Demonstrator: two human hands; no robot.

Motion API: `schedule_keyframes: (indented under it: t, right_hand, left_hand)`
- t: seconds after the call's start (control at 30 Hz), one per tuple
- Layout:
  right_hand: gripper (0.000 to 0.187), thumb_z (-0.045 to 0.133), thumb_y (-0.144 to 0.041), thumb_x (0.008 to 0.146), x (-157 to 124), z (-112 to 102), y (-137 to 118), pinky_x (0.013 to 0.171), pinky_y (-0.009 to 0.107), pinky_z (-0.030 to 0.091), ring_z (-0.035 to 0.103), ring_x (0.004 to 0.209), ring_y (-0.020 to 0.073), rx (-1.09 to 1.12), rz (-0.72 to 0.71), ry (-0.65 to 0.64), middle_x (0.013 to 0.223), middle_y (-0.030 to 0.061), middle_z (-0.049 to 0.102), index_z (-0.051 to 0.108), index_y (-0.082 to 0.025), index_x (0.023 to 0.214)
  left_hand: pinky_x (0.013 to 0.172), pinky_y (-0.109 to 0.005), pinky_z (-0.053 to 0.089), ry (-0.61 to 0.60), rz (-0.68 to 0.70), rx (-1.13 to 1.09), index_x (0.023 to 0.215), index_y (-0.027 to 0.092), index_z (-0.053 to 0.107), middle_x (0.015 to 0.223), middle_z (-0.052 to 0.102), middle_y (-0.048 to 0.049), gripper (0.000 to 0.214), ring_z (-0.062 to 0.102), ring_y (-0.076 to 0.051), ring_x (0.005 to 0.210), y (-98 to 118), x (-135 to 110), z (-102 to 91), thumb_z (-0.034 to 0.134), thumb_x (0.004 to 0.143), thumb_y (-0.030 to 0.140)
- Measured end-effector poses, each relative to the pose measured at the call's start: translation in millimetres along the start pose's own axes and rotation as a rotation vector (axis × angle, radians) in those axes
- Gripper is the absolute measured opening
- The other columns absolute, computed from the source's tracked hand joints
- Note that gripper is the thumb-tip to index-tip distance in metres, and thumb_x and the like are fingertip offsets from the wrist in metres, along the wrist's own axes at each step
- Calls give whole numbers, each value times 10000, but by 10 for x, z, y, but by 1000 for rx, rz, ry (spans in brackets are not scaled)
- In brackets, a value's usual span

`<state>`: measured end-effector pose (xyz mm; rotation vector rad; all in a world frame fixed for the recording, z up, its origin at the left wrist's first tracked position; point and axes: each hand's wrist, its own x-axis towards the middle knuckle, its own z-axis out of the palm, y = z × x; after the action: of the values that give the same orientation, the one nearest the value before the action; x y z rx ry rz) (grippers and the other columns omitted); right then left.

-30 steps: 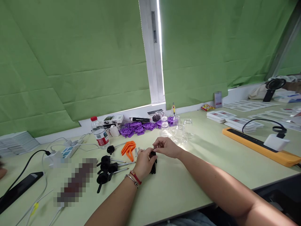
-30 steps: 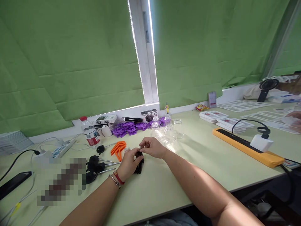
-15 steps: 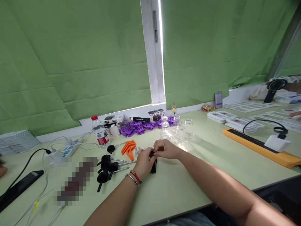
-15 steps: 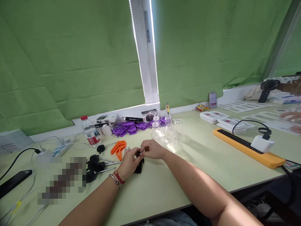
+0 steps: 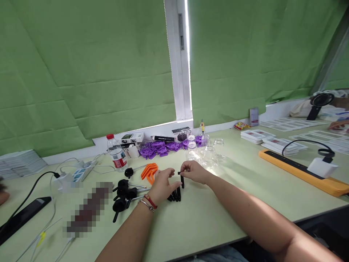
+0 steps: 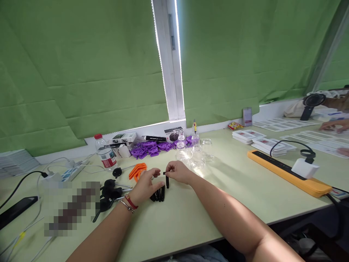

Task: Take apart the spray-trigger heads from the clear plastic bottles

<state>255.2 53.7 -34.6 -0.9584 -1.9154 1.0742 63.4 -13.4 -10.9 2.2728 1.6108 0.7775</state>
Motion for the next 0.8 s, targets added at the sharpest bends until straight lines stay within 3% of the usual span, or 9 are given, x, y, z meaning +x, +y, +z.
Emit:
schedule_keyframes:
  t: [0.1,0.17,0.27,0.33,0.47,0.63,0.8]
  right_hand:
    - [110,636,-261,680,28,-23,89,511,212,354,448,556,92,-26,121,40,618,-23,534,611,-162,719]
    - [108,630,-259,676,35,-21,141,523,216,373,474,576,102,-66,188,33,640,-6,567,625,-158,717]
    - [108,613,-246,679,40,5,188,537,216,391,504,598,112,-125,207,27,663,9,601,643,-157,731]
    - [99,601,-233,681,43,23,195,544,215,400,522,612,118,-178,177,37,675,16,617,647,-157,726]
    - [65,590,-194,671,47,27,193,537,214,412,554,608,127,-280,154,26,658,22,629,638,-159,695]
    - [65,569,-162,685,65,10,263,508,212,426,569,517,121,-228,219,-43,539,-13,591,608,-171,737]
    - [79,560,-127,678,85,12,335,504,206,428,579,514,118,-165,225,-45,537,-24,583,584,-173,737]
  left_hand:
    - [960,-464,358,-188,111,32,1257,217,498,1254,551,-124,812,455,-326,1153,-103,-2,-181,714,588,622]
    - [1050,-515,262,-344,199,65,1354,213,401,1394,436,-149,991,366,-356,1267,-136,-6,-242,730,531,657]
    - [1115,-539,122,-484,249,135,1437,169,264,1506,256,-187,1082,218,-360,1375,-105,-23,-196,674,582,690]
    - [1124,-528,126,-523,264,180,1457,131,207,1522,192,-211,1082,173,-351,1397,-55,-39,-102,622,635,699]
    - [1115,-511,194,-492,300,250,1442,104,243,1502,240,-226,957,221,-344,1386,5,-60,98,516,735,689]
    - [1111,-497,224,-388,284,294,1426,118,272,1491,288,-201,762,248,-314,1384,-8,-43,256,373,856,612]
    - [1118,-462,239,-335,240,275,1440,102,213,1498,271,-201,749,237,-295,1393,28,24,363,390,870,554]
